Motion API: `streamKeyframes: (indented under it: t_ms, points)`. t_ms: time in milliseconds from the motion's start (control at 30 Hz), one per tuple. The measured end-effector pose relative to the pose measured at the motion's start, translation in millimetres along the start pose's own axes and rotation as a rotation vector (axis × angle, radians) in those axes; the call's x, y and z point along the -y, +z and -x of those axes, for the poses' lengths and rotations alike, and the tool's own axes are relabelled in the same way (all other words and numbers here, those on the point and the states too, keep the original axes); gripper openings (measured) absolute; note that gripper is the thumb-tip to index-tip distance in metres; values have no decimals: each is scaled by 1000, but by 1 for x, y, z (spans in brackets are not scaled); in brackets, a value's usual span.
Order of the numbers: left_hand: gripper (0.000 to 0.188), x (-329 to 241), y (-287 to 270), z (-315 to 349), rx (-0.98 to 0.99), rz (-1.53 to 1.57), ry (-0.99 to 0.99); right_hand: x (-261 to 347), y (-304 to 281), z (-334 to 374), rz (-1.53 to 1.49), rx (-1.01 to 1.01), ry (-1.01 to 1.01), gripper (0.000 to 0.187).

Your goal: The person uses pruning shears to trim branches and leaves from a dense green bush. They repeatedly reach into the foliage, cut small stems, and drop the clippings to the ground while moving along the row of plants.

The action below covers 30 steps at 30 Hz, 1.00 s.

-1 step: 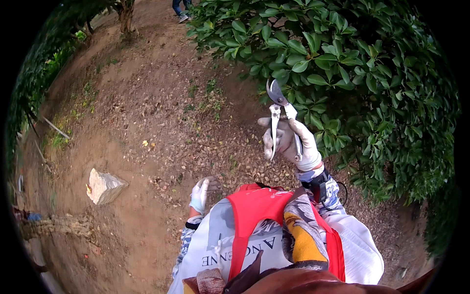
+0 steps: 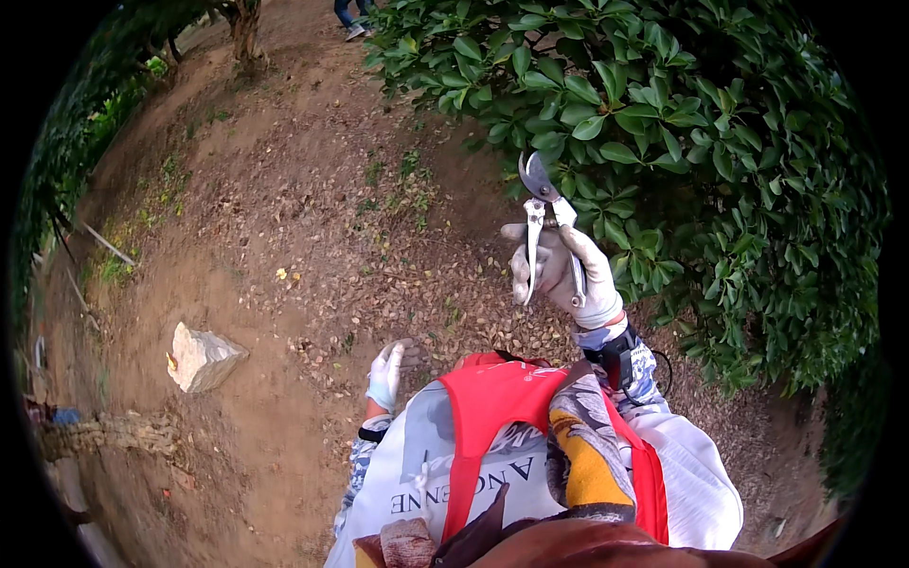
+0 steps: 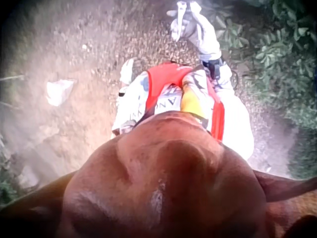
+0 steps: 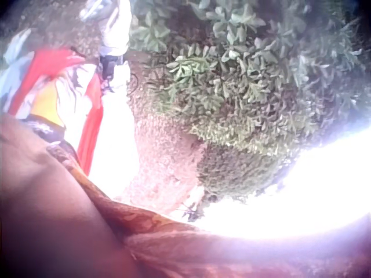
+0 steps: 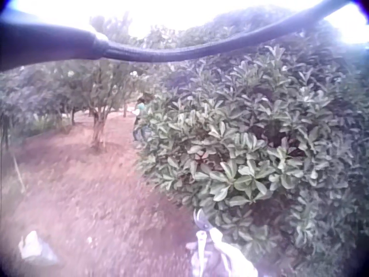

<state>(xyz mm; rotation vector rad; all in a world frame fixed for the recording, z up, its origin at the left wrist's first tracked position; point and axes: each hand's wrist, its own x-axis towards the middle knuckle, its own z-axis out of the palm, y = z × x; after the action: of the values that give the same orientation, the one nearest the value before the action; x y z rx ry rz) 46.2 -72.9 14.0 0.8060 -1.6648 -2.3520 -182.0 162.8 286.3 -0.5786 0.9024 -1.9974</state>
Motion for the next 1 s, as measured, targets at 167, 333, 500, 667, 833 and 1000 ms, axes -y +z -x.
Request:
streamKeyframes:
  t_ms: [167, 333, 500, 667, 833, 1000]
  points:
    - [52, 1, -26, 8, -37, 19, -43, -26, -5, -16, -161, -91, 18, 56]
    - [49, -9, -38, 19, -86, -5, -36, -52, -15, -34, -335, -257, 94, 38]
    - [46, -8, -47, 26, -145, 17, -71, -69, -34, -50, -345, -290, 120, 40]
    - [52, -1, -58, 17, -150, -4, -92, -78, -39, -79, -251, -268, 127, 49]
    - [49, -22, -65, -7, -162, 2, -85, -81, -51, -132, -149, -252, 39, 44]
    - [48, -52, -85, -53, -159, -50, -66, -72, -58, -186, -123, -278, -70, 46]
